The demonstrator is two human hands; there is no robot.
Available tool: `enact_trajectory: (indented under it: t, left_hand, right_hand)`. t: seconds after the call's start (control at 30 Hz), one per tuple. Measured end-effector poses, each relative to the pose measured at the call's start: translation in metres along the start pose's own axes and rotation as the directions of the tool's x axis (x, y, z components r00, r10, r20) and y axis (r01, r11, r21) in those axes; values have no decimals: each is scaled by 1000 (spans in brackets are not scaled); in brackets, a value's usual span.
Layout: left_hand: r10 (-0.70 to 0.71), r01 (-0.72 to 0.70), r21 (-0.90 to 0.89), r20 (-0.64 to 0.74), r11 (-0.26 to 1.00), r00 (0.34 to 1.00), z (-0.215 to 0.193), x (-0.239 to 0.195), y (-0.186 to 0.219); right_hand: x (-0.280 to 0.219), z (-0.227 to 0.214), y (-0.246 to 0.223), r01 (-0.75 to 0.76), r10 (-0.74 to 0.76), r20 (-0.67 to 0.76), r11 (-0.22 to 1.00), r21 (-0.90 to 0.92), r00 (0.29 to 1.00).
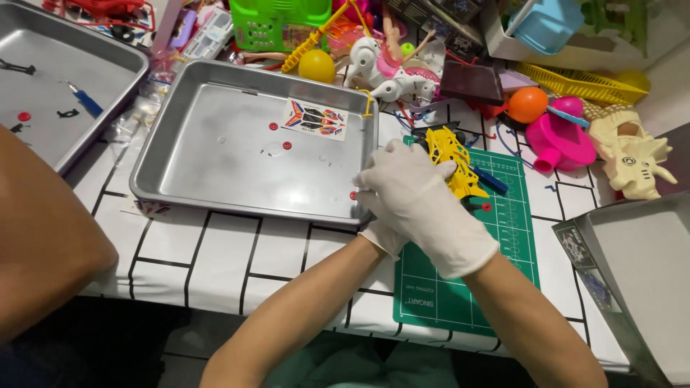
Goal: The person assembles a yellow toy car on a green cutting mat, attaching red wheels and using a blue screwdriver to tighten screws. They then place the completed car into a cardboard box.
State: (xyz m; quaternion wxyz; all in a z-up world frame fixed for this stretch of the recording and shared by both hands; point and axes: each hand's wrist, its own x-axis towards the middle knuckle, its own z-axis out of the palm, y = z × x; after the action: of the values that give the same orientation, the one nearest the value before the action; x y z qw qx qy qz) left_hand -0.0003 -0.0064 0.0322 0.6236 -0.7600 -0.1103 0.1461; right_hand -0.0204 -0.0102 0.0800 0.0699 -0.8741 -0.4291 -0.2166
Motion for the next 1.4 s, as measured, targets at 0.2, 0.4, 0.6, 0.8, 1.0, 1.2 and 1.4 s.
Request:
enact_trajectory:
  t: [0.2, 0.4, 0.6, 0.8, 1.0, 1.2, 1.4]
  left_hand:
    - [141, -10, -983, -36, -185, 989, 49, 14, -53]
    - [537, 145, -853, -176, -502, 825, 10, 38, 22]
    - [73, 454, -810, 462, -371, 884, -14, 24, 47]
    - [343, 465, 384, -344, -798, 874, 8, 34, 65]
    - [362, 490, 362, -367, -793, 857, 11, 21, 44]
    - [335, 459, 397, -343, -795, 878, 15, 17, 37]
    - [344, 471, 387, -354, -793, 870, 15, 11, 34]
  right_hand:
    - [41, 28, -16, -129, 145, 263, 989, -77, 954]
    - [41, 48, -9, -254, 315, 512, 949, -188, 799]
    - [8, -23, -13, -491, 419, 462, 870, 42, 782]
    - [-89, -56, 40, -555, 627, 76, 619, 555, 776]
    - [-154, -40, 56, -690, 783, 196, 365, 625, 591]
    - [-157, -16, 55, -660, 790, 207, 302, 688, 577]
    - [-150, -7, 52, -616, 791, 148, 328, 716, 594]
